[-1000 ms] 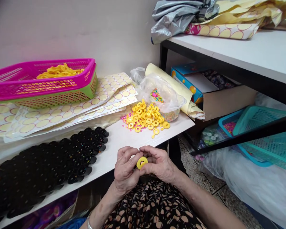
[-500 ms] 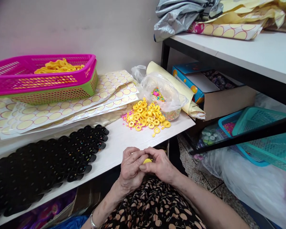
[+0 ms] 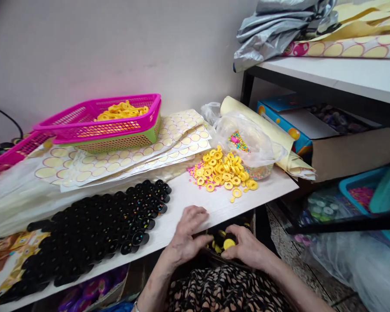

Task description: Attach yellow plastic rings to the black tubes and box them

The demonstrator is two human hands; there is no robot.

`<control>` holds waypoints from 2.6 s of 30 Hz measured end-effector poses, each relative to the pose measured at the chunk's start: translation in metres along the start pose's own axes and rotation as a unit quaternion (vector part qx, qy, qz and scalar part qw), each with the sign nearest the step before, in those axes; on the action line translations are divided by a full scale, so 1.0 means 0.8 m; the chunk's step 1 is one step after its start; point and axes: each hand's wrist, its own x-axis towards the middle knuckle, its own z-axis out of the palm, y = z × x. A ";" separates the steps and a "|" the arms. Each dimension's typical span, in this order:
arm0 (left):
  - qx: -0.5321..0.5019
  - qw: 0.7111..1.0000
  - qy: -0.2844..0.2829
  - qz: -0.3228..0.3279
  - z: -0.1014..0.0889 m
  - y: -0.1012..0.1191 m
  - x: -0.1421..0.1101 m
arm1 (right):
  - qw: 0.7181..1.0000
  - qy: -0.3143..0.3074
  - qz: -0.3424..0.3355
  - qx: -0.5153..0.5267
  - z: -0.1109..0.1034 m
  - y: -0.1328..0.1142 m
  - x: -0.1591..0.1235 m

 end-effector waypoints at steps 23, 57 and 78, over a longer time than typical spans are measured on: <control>0.486 0.854 -0.051 -0.180 -0.081 -0.085 0.078 | 0.877 0.276 -0.226 -0.322 -0.032 -0.061 0.071; -0.059 0.971 0.122 -0.196 0.031 -0.083 0.022 | 0.901 0.112 -0.081 -0.412 -0.031 -0.089 0.111; -0.027 0.977 0.115 -0.179 0.029 -0.074 0.020 | 0.802 0.122 -0.346 -0.472 0.023 -0.108 0.113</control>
